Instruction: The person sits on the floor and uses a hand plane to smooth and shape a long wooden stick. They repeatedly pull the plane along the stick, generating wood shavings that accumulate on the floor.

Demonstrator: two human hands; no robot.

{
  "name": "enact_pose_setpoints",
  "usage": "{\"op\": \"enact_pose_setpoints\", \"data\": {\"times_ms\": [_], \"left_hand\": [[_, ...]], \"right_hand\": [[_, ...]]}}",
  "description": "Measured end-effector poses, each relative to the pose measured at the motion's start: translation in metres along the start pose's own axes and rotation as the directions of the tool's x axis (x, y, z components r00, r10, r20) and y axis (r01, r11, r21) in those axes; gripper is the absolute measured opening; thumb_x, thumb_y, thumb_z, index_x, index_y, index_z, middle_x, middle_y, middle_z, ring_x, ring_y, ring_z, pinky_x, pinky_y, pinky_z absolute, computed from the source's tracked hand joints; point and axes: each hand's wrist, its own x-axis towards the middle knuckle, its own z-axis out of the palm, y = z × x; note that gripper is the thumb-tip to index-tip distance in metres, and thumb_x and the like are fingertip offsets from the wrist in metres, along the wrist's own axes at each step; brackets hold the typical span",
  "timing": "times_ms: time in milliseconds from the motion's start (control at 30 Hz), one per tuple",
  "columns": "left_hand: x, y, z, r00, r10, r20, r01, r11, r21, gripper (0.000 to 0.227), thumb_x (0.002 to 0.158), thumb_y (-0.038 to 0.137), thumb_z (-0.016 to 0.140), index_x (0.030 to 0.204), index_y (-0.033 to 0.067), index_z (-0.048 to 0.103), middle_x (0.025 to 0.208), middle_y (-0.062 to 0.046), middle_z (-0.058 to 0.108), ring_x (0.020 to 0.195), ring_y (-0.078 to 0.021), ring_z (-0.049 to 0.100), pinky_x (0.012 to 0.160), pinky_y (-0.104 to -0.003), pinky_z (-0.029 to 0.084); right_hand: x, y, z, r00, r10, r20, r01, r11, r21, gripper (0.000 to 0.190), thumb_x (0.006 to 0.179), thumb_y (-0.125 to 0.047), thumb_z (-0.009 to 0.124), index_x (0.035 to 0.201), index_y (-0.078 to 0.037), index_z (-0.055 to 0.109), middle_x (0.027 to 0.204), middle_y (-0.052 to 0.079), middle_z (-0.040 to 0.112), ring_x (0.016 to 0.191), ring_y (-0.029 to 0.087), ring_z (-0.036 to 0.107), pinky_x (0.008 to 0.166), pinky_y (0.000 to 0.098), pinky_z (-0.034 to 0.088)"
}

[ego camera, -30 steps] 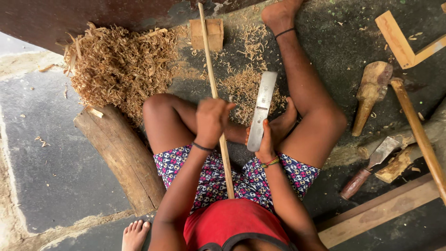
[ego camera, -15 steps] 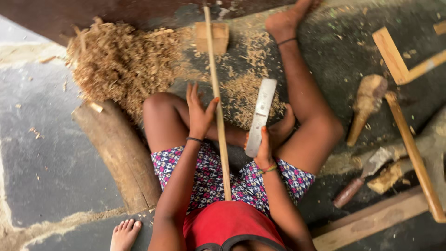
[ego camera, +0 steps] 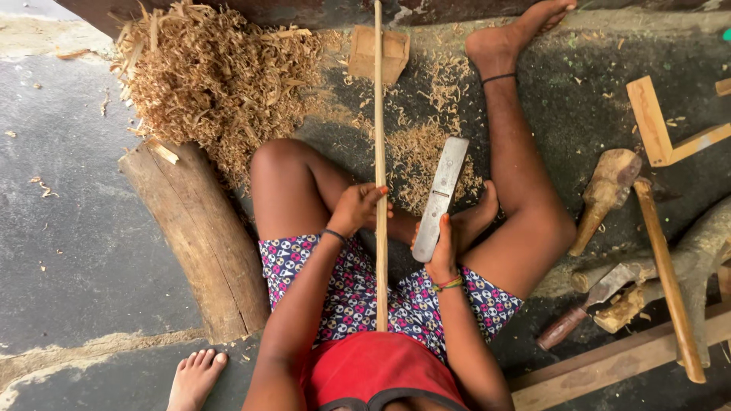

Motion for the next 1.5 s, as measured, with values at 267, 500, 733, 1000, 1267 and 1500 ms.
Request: {"op": "enact_pose_setpoints", "data": {"times_ms": [267,500,733,1000,1267,1500], "left_hand": [[-0.021,0.025,0.020,0.967,0.158,-0.200,-0.088,0.943,0.320,0.029,0.095,0.027,0.074,0.092,-0.0027,0.075,0.072,-0.008,0.075,0.061,-0.0143,0.074,0.054,-0.028,0.060],[-0.026,0.031,0.020,0.944,0.239,-0.228,-0.126,0.899,0.419,0.031,0.090,0.029,0.080,0.090,-0.0023,0.078,0.073,-0.008,0.076,0.061,-0.0111,0.070,0.054,-0.026,0.055],[-0.030,0.045,0.021,0.756,0.535,-0.378,-0.363,0.822,0.439,0.035,0.100,0.026,0.068,0.123,0.0001,0.062,0.096,-0.009,0.071,0.078,-0.0151,0.069,0.069,-0.028,0.056],[-0.036,0.128,0.049,0.410,0.902,0.139,-0.728,0.231,0.645,0.056,0.087,0.036,0.079,0.124,0.0001,0.056,0.128,-0.021,0.058,0.126,-0.0370,0.053,0.110,-0.047,0.041],[0.000,0.108,0.037,0.546,0.799,0.254,-0.510,0.076,0.857,0.018,0.082,0.022,0.080,0.093,0.0094,0.074,0.119,-0.007,0.073,0.134,-0.0343,0.055,0.120,-0.057,0.031],[0.034,0.097,0.025,0.656,0.638,0.402,-0.634,0.178,0.752,0.009,0.084,0.012,0.074,0.092,0.0085,0.076,0.098,-0.007,0.076,0.111,-0.0246,0.067,0.128,-0.056,0.024]], "right_hand": [[-0.019,-0.018,0.017,0.986,-0.164,0.036,0.165,0.985,-0.044,0.053,0.103,-0.053,0.062,0.109,0.000,0.057,0.082,0.008,0.060,0.066,0.019,0.062,0.059,0.0327,0.052],[-0.058,-0.057,0.066,0.948,-0.311,0.063,0.314,0.948,-0.057,0.052,0.093,-0.029,0.070,0.132,-0.004,0.047,0.092,0.008,0.061,0.073,0.019,0.067,0.064,0.0376,0.062],[-0.070,-0.074,0.075,0.936,-0.343,-0.077,0.295,0.885,-0.360,0.060,0.083,-0.020,0.081,0.128,0.000,0.046,0.104,0.013,0.066,0.079,0.021,0.070,0.065,0.0379,0.064],[-0.063,-0.059,0.109,0.716,-0.684,0.141,0.419,0.260,-0.870,0.069,0.075,-0.028,0.091,0.125,0.005,0.054,0.112,0.023,0.066,0.100,0.036,0.067,0.082,0.0454,0.055],[-0.064,-0.053,0.114,0.848,-0.511,0.138,0.229,0.120,-0.966,0.067,0.079,-0.037,0.087,0.123,0.001,0.053,0.107,0.026,0.065,0.096,0.044,0.064,0.080,0.0494,0.053],[-0.073,-0.042,0.104,0.841,-0.514,0.169,0.385,0.349,-0.854,0.067,0.079,-0.016,0.080,0.133,0.004,0.045,0.122,0.026,0.061,0.110,0.040,0.064,0.096,0.0456,0.051]]}}
